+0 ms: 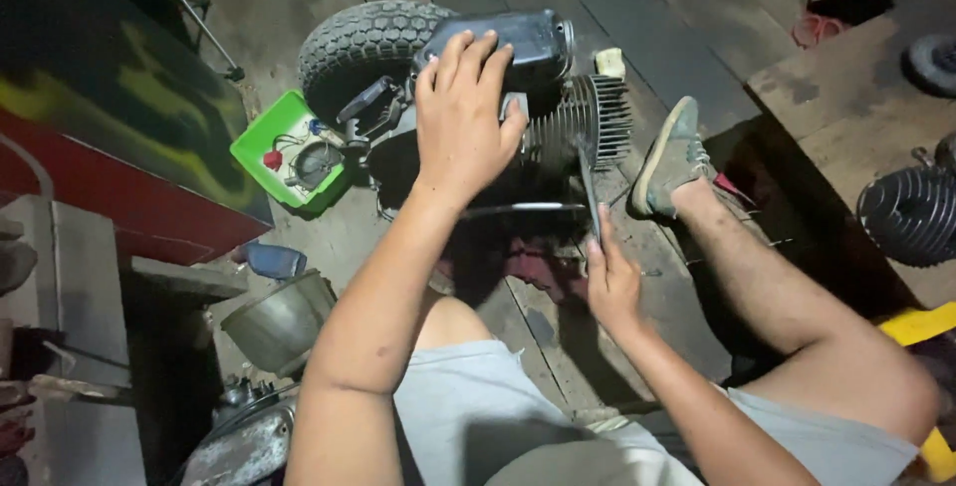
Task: Cleaning a metal engine component with a wire brush and performing maintenance on an engine block using a screwdriver.
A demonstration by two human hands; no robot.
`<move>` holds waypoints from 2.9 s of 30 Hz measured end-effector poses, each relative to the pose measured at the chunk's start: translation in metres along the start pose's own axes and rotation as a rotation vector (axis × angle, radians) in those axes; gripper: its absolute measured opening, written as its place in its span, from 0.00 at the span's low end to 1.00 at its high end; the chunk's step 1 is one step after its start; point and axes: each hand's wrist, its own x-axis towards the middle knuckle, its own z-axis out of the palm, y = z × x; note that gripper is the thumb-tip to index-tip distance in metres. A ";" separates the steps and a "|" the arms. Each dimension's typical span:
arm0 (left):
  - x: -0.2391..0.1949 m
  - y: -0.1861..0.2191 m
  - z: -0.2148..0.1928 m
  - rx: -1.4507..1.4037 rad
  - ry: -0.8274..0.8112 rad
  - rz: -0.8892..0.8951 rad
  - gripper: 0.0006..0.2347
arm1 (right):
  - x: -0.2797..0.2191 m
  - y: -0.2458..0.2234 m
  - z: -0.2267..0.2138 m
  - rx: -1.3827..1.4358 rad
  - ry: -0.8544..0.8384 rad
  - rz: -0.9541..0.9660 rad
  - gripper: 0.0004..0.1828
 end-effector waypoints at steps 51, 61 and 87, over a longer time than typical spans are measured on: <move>0.000 -0.003 -0.006 0.003 -0.046 0.059 0.22 | 0.018 -0.021 0.030 0.388 -0.051 0.185 0.31; 0.001 -0.003 -0.005 -0.005 -0.061 0.031 0.23 | 0.061 -0.022 -0.004 0.565 0.056 0.178 0.28; 0.001 -0.001 -0.007 0.002 -0.024 0.057 0.22 | 0.010 -0.003 0.020 0.039 0.099 -0.010 0.26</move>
